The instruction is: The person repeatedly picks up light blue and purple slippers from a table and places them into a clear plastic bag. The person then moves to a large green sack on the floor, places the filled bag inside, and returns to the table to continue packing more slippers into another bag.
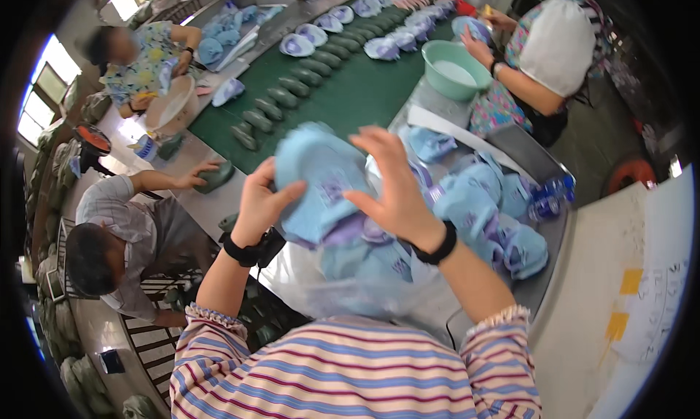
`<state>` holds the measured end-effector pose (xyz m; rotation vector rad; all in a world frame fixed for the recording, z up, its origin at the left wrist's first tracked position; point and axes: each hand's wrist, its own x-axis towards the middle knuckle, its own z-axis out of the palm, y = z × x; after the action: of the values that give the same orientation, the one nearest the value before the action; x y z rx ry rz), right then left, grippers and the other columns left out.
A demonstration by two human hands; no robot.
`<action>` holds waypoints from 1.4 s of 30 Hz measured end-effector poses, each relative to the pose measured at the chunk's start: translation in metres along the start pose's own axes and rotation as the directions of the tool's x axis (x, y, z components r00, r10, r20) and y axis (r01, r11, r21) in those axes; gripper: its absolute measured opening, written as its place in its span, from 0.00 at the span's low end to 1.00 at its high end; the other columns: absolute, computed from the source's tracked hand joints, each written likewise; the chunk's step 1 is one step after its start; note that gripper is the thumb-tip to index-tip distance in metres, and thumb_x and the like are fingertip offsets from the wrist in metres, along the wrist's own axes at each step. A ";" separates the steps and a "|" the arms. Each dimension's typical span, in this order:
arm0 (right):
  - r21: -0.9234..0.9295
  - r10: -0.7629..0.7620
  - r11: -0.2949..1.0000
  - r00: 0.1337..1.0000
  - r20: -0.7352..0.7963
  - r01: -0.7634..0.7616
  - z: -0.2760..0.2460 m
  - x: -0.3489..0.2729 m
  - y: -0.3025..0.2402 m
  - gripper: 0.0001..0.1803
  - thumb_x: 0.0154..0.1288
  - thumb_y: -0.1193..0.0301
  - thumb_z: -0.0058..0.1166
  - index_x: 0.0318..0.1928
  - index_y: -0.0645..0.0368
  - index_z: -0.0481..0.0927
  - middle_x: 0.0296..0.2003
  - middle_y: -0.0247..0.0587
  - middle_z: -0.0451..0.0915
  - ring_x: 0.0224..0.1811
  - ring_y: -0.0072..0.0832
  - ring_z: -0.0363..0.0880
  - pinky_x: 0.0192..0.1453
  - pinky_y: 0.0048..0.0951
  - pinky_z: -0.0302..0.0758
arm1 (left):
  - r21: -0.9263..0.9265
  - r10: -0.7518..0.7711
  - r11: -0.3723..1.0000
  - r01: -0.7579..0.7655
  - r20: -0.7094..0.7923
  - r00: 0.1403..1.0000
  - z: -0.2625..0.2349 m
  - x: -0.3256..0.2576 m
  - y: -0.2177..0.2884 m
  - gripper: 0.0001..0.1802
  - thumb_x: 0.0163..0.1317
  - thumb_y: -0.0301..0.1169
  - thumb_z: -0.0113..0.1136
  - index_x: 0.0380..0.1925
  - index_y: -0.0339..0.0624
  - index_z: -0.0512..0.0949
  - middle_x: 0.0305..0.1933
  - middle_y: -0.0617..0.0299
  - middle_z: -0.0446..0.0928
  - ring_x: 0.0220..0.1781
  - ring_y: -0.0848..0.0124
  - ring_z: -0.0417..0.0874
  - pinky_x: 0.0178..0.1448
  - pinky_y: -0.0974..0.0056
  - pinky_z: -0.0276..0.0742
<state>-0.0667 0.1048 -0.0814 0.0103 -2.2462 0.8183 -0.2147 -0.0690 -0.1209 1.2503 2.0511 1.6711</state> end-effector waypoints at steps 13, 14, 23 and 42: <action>-0.292 0.530 0.846 0.638 0.559 -0.446 -0.010 -0.137 0.065 0.32 0.48 0.63 0.61 0.54 0.59 0.67 0.60 0.65 0.54 0.62 0.56 0.56 0.63 0.41 0.58 | -0.493 -0.578 0.813 0.308 -0.623 0.528 -0.146 0.015 -0.309 0.16 0.54 0.30 0.60 0.41 0.34 0.75 0.40 0.60 0.76 0.41 0.73 0.75 0.42 0.68 0.71; -0.253 0.545 0.831 0.631 0.552 -0.495 -0.014 -0.140 0.068 0.33 0.48 0.63 0.61 0.54 0.59 0.67 0.61 0.65 0.53 0.62 0.56 0.55 0.63 0.41 0.58 | -0.493 -0.570 0.819 0.295 -0.631 0.526 -0.148 0.032 -0.309 0.16 0.54 0.30 0.59 0.42 0.34 0.75 0.40 0.59 0.76 0.41 0.72 0.75 0.43 0.68 0.70; -0.224 0.481 0.874 0.701 0.526 -0.431 -0.007 -0.143 0.061 0.31 0.49 0.66 0.60 0.54 0.62 0.66 0.57 0.64 0.59 0.60 0.55 0.58 0.61 0.41 0.60 | -0.041 -0.225 0.970 0.240 -0.521 0.823 -0.168 0.128 -0.241 0.20 0.59 0.27 0.49 0.53 0.49 0.68 0.49 0.61 0.69 0.43 0.75 0.70 0.37 0.74 0.66; -0.383 0.601 0.799 0.596 0.533 -0.463 -0.015 -0.152 0.155 0.33 0.52 0.67 0.52 0.59 0.64 0.59 0.50 0.59 0.70 0.52 0.49 0.69 0.56 0.39 0.66 | 0.168 -0.193 0.979 0.113 0.603 0.774 0.170 -0.031 -0.138 0.37 0.48 0.42 0.62 0.56 0.37 0.60 0.54 0.43 0.67 0.56 0.50 0.68 0.60 0.56 0.64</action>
<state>0.0165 0.2022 -0.2566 -0.6203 -3.0518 0.9867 -0.1527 0.0289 -0.3091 1.3844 1.7868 0.8916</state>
